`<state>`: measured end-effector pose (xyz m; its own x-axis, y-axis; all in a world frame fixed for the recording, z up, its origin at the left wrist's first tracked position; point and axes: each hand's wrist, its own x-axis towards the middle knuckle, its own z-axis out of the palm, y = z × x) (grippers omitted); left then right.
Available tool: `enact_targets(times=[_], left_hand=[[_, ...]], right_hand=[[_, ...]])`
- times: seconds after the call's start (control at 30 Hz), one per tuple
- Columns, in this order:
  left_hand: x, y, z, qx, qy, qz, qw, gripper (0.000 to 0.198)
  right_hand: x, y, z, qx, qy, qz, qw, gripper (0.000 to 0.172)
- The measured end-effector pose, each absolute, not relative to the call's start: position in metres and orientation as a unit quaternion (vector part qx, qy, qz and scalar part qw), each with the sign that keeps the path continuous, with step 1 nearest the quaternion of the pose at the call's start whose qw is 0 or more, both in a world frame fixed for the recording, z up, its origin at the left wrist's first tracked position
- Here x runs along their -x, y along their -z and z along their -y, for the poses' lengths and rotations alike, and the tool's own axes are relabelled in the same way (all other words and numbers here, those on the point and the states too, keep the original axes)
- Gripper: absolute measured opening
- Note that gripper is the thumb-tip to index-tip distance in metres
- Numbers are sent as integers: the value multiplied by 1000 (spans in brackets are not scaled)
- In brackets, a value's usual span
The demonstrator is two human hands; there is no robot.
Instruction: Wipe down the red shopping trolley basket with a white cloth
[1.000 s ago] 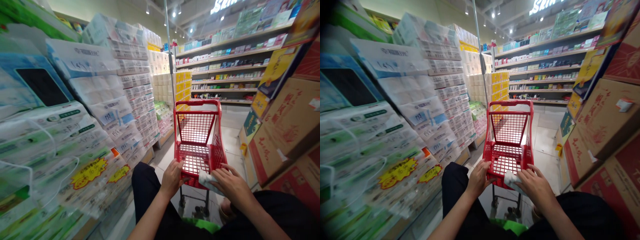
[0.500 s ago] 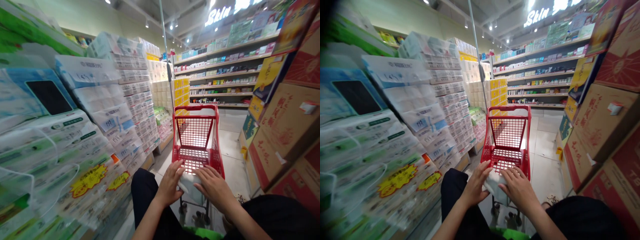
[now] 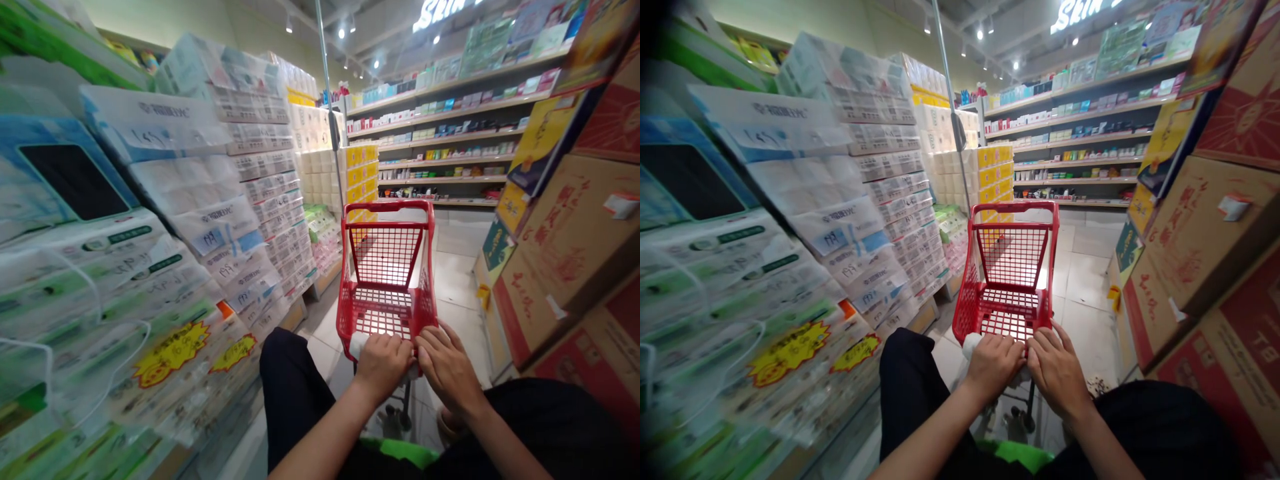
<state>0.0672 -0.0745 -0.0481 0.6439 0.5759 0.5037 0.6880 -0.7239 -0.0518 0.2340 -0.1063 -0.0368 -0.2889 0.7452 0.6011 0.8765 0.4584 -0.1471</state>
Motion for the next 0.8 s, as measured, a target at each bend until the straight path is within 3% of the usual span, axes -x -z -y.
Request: enact_targets(times=[0.4,0.8], left_hand=[[52,32,40,935,229,237,133,29],[-7,49,65,882,260,362,150,32]], right_hand=[[-249,34,111,482,93,803,339,29],[-232,38,114,498,103,796,327,21]])
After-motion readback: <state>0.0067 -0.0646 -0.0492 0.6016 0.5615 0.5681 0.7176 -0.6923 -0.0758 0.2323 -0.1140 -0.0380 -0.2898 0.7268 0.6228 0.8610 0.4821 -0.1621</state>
